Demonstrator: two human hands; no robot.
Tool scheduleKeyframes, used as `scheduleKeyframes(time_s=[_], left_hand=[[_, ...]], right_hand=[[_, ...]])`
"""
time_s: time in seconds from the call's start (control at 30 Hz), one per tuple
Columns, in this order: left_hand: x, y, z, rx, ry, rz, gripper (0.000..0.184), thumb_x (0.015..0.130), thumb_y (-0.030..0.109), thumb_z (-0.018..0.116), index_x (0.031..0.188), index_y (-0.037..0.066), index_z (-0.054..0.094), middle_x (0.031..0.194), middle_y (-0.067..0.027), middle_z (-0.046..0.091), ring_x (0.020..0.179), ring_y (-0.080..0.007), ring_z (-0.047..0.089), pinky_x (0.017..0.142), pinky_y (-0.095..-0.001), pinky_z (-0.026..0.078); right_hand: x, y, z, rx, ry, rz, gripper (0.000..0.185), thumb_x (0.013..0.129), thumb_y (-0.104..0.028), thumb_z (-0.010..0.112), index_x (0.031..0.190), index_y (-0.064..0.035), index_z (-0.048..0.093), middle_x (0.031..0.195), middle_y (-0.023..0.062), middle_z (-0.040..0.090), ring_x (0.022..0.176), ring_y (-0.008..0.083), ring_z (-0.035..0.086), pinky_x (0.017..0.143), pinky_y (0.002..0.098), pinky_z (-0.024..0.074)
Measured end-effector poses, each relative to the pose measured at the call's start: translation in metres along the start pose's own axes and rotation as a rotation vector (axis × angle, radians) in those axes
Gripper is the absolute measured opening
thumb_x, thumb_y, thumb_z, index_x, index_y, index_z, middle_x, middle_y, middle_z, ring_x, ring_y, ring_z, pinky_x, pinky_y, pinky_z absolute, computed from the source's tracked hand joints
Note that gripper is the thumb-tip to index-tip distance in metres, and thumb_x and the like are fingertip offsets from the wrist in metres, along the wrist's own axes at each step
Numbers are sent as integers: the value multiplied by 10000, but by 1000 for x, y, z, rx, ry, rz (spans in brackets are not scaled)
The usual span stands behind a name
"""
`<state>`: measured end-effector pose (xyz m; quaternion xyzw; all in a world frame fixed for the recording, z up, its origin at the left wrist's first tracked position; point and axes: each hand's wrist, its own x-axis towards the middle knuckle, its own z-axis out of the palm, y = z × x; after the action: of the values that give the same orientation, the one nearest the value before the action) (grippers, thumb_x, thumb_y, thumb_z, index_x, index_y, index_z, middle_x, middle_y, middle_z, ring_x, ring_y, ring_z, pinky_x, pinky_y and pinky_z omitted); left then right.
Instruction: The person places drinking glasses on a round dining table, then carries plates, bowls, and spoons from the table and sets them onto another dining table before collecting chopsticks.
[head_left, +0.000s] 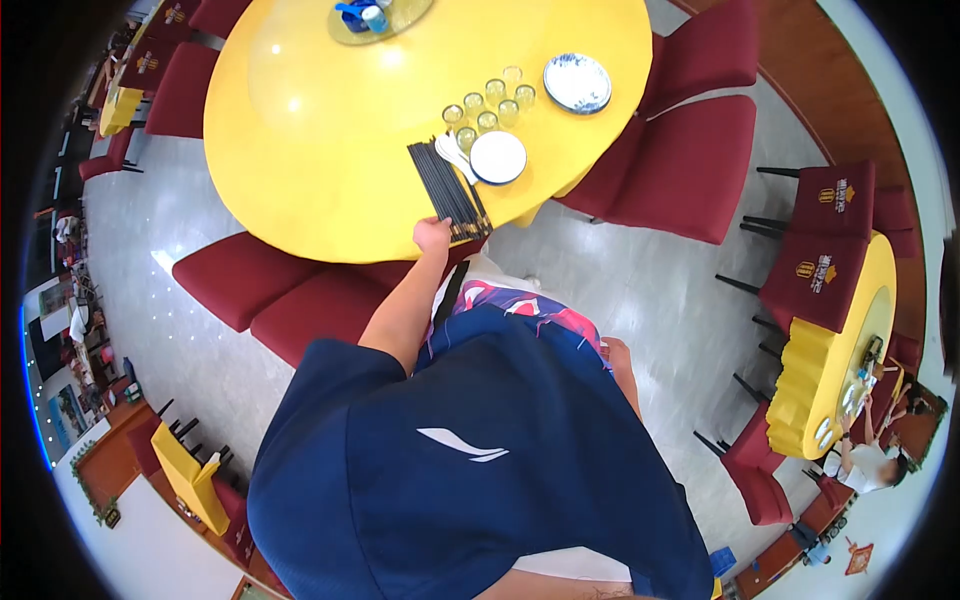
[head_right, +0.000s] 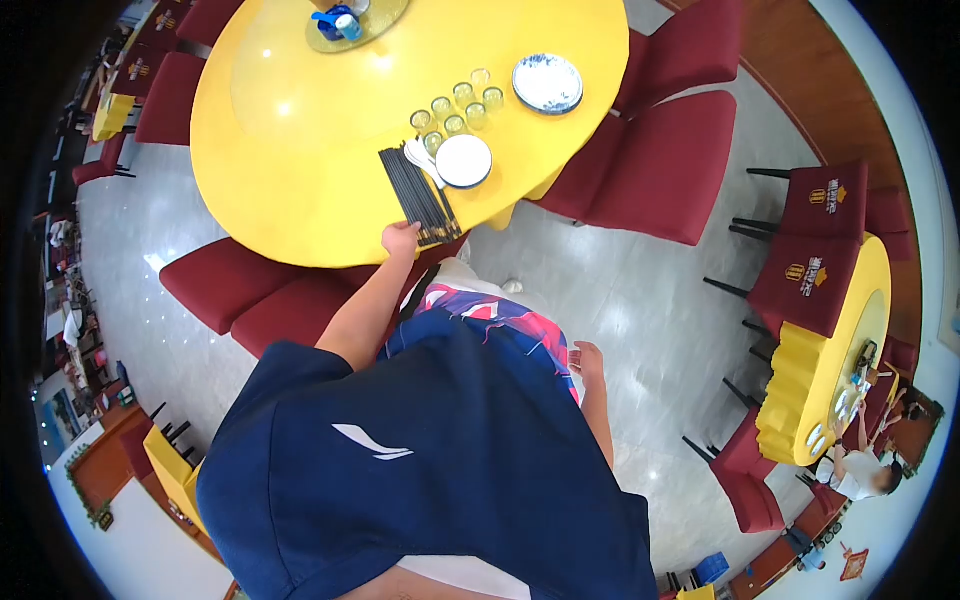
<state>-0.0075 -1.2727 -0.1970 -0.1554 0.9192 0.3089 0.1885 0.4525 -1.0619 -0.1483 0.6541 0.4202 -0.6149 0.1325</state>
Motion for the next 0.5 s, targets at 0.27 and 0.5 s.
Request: scheduleKeyframes(time_s=[0.27, 0.5], left_hand=[[19, -2, -8, 27, -130, -32, 284, 659, 249, 802, 793, 22, 696, 750, -115, 686, 676, -221, 669, 684, -332, 523], [36, -27, -2, -199, -338, 78, 193, 804, 185, 641, 871, 12, 591, 750, -122, 665, 581, -202, 642, 545, -330, 507]], right_hand=[[14, -70, 27, 72, -4, -112, 265, 852, -278, 546, 1043, -101, 593, 826, 71, 633, 714, 165, 602, 640, 308, 469], [38, -86, 36, -115, -103, -154, 253, 860, -276, 522, 1014, -95, 609, 844, 80, 626, 737, 166, 593, 642, 310, 468]])
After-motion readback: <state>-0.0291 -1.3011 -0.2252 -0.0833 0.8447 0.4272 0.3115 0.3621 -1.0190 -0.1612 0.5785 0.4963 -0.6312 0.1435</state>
